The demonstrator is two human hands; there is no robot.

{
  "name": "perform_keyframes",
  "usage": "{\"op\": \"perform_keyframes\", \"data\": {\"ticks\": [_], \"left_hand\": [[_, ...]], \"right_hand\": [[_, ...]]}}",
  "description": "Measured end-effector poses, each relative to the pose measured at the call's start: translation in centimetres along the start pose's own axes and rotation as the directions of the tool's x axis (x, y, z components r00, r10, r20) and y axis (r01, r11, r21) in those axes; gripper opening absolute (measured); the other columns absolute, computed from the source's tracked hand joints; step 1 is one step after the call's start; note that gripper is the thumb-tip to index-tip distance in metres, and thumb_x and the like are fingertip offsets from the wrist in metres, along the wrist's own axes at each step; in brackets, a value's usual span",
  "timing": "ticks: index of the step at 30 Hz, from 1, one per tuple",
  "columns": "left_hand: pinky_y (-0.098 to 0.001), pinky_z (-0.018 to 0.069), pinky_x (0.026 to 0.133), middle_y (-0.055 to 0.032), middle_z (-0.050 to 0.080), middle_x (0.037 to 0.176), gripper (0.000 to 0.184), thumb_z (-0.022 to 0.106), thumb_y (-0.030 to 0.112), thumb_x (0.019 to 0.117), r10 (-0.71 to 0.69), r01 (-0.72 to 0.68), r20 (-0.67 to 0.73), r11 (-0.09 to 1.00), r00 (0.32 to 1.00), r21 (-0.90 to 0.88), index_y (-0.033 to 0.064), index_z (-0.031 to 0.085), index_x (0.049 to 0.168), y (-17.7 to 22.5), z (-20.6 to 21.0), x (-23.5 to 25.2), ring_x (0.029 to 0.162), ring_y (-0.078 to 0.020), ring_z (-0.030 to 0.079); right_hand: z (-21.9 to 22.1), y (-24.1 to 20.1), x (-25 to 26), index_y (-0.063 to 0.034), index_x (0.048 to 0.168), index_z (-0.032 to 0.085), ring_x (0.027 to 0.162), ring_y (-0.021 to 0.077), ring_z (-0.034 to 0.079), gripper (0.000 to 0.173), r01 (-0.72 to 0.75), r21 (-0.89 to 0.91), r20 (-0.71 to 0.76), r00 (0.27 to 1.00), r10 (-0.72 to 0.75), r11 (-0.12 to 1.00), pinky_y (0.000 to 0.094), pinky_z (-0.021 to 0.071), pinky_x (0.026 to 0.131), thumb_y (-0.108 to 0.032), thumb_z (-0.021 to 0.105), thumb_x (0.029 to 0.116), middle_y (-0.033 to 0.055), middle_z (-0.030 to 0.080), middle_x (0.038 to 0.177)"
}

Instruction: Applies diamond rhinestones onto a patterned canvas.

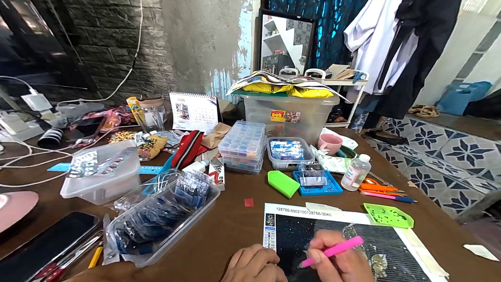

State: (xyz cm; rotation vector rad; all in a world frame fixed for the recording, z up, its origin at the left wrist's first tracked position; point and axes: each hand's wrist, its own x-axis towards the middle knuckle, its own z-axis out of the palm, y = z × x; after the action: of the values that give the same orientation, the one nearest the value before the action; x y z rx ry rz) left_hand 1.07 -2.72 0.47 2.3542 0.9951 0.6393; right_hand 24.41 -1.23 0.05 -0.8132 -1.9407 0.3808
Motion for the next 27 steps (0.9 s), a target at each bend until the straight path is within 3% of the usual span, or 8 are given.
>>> {"op": "perform_keyframes", "data": {"ticks": [6, 27], "left_hand": [[-0.0620, 0.0382, 0.107, -0.0197, 0.065, 0.131, 0.045, 0.079, 0.037, 0.0821, -0.005, 0.005, 0.007, 1.000, 1.000, 0.002, 0.0036, 0.072, 0.111, 0.03, -0.03, 0.01, 0.129, -0.0403, 0.055], [-0.0591, 0.0390, 0.106, -0.0166, 0.066, 0.132, 0.045, 0.075, 0.038, 0.0843, 0.049, -0.049, -0.012, 0.999, 0.999, -0.004, 0.0033, 0.072, 0.112, -0.56, 0.23, -0.13, 0.128, -0.0370, 0.057]], "right_hand": [[-0.76, -0.08, -0.46, -0.0019, 0.106, 0.053, 0.064, 0.0056, 0.056, 0.019, 0.067, 0.214, 0.117, 0.989, -0.094, 0.975, 0.0165, 0.0479, 0.061, -0.019, 0.045, 0.1097, 0.0085, 0.056, 0.075], [-0.55, 0.00, -0.50, -0.0024, 0.104, 0.054, 0.063, 0.0063, 0.053, 0.014, 0.102, 0.138, 0.101, 0.988, -0.116, 0.985, 0.0149, 0.0446, 0.059, -0.014, 0.046, 0.1069, 0.0087, 0.056, 0.075]]}}
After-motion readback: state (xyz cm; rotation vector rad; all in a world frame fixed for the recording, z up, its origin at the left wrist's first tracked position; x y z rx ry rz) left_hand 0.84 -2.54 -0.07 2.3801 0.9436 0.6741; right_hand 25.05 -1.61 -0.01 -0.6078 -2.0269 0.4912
